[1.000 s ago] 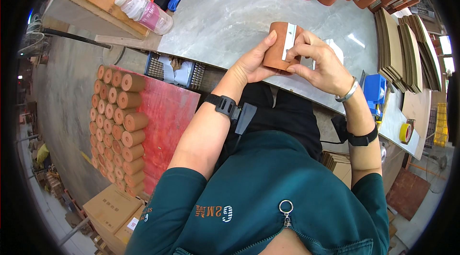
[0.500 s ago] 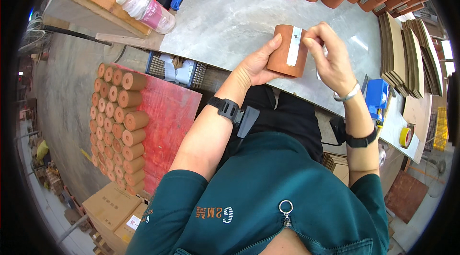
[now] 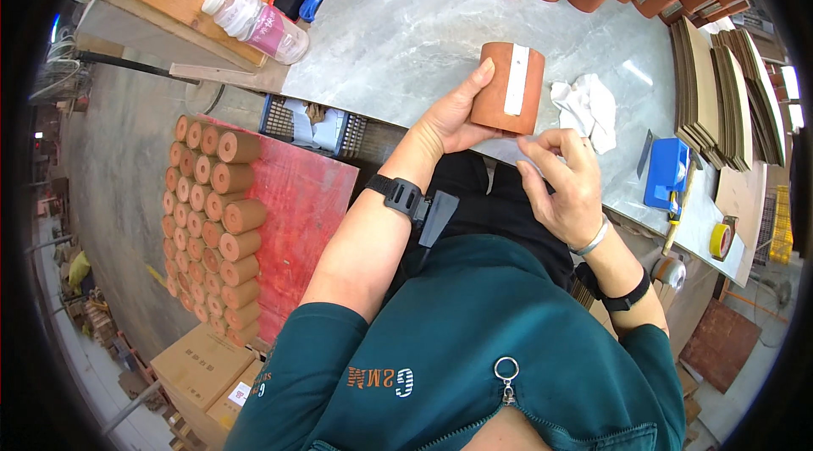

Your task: Cleaning cylindrical furniture components, applying labels/stickers, and wrapping them in protective cardboard.

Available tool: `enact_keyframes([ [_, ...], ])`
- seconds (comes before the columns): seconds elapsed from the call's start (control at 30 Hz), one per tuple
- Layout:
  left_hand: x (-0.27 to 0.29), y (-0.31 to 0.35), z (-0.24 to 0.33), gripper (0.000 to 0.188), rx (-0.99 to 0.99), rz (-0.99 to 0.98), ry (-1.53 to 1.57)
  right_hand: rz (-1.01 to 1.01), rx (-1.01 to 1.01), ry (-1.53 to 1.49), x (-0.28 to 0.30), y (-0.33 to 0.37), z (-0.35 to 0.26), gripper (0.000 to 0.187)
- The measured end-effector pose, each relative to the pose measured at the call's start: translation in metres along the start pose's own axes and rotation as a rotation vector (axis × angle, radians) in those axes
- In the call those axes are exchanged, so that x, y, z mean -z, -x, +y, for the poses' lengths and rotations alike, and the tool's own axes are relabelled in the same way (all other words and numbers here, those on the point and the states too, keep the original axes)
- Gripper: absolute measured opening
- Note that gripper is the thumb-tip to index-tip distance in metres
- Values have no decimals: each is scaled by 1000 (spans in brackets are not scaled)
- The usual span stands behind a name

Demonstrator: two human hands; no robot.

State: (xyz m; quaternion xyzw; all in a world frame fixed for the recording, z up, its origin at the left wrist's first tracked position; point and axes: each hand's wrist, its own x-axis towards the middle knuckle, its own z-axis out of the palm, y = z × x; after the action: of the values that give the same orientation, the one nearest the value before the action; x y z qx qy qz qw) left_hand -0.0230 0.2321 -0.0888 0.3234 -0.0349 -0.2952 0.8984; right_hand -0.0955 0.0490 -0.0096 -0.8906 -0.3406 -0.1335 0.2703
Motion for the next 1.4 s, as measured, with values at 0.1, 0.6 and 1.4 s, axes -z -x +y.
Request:
enact_keyframes([
  [0.1, 2, 0, 1, 90, 28, -11, 32, 93, -43, -49, -3, -9, 2, 45],
  [0.6, 4, 2, 2, 90, 19, -64, -6, 105, 14, 80, -1, -29, 1, 44],
  [1.4, -19, 14, -10, 78, -91, 136, -189, 269, -12, -36, -13, -34, 5, 37],
])
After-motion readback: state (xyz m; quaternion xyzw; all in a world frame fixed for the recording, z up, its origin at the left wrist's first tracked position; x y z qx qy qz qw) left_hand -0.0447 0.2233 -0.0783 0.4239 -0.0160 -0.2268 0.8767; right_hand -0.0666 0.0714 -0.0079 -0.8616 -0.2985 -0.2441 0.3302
